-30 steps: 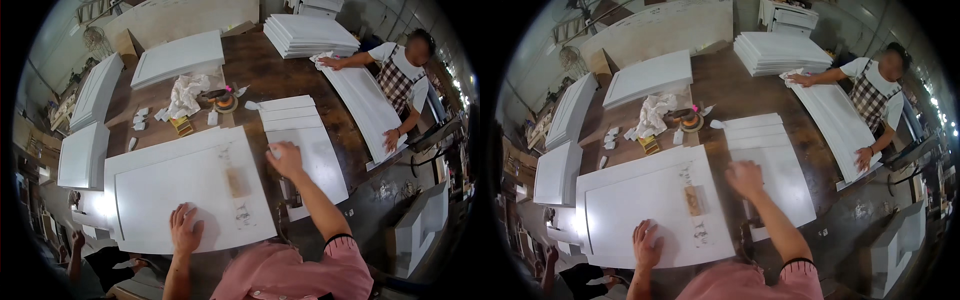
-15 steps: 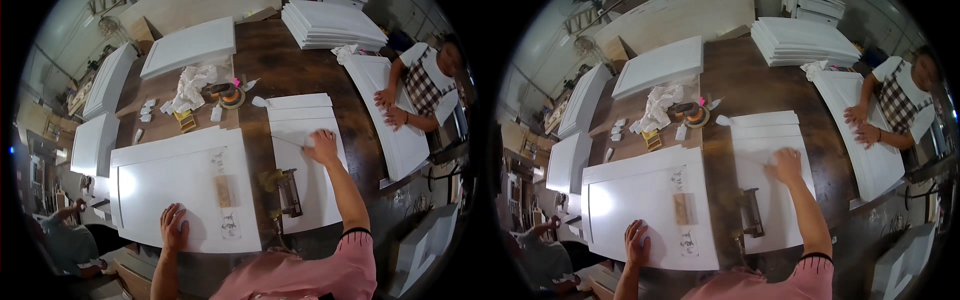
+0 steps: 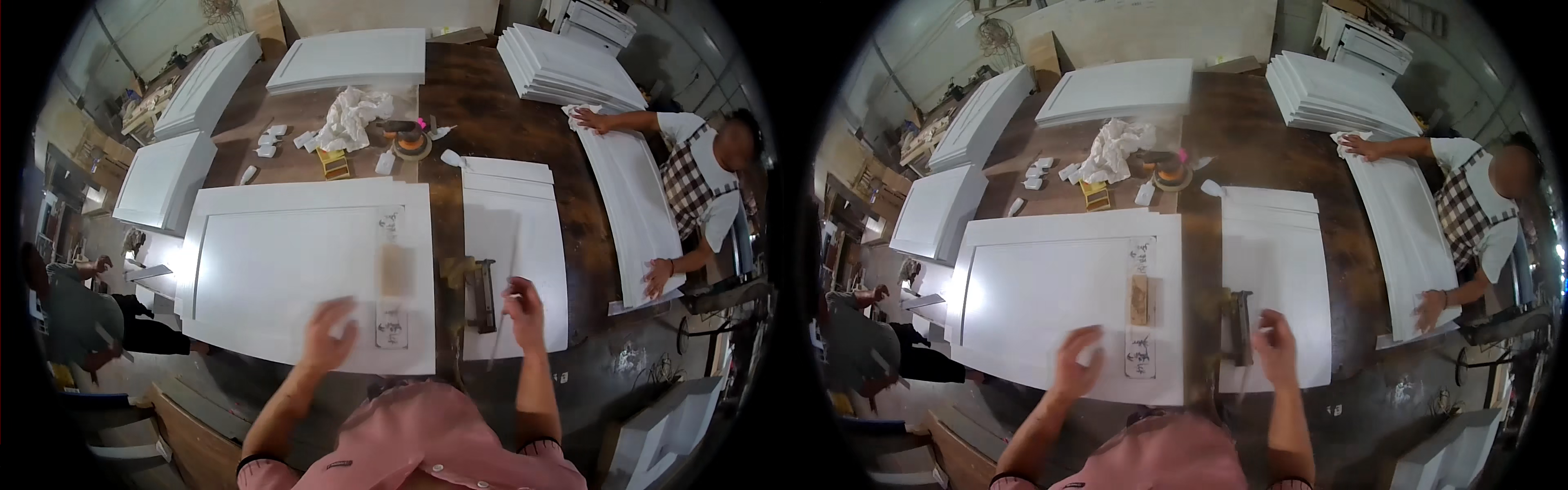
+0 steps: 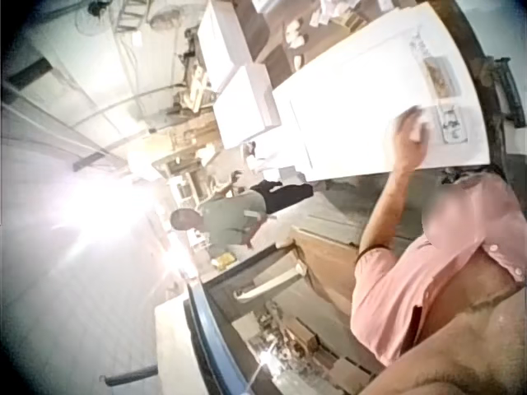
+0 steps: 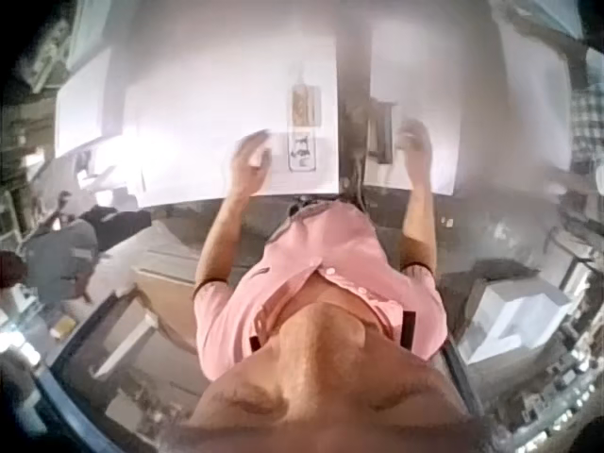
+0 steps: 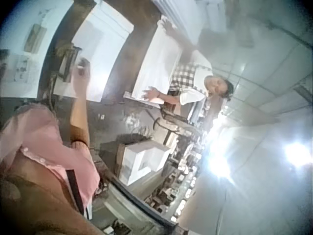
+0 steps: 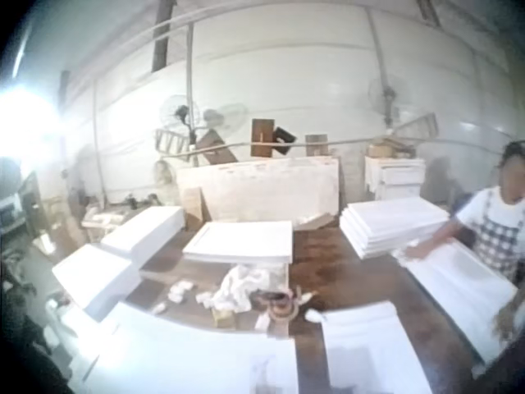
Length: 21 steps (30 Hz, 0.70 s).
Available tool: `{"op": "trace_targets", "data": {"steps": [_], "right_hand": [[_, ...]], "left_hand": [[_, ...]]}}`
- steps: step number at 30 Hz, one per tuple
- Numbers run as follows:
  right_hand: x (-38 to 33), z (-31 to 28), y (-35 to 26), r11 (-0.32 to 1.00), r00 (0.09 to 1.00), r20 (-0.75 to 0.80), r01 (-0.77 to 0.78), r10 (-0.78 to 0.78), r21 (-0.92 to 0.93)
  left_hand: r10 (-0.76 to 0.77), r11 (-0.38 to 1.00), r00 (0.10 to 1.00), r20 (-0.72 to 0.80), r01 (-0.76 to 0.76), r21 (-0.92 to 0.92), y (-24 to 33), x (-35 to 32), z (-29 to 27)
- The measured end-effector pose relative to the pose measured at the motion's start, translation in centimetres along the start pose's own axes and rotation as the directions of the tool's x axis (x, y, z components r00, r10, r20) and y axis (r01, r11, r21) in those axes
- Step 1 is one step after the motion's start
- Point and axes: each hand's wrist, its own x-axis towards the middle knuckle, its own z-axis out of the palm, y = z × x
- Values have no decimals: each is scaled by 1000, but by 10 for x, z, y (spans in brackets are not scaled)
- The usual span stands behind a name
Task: The person uses a nail gun to attach wooden strips to a cabinet door, sands the surface by hand, and then carries thin white boards to a large industrial roller machine.
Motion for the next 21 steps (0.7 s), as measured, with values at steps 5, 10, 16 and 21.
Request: {"op": "trace_targets", "data": {"steps": [5, 10, 16, 21], "right_hand": [[-47, 132, -90, 636, 759, 365, 651, -539, -415], [-88, 174, -113, 405, 697, 502, 711, -512, -575], [-115, 191, -120, 462, 723, 624, 680, -296, -569], [-102, 195, -125, 907, 795, 606, 235, 28, -350]], "left_hand": [[-361, 440, 867, 343, 483, -757, 67, 10, 35], [-458, 488, 832, 314, 531, -693, 72, 12, -8], [-525, 517, 803, 283, 564, -643, 54, -9, -33], [-206, 573, 918, 338, 393, -719, 50, -17, -44]]}}
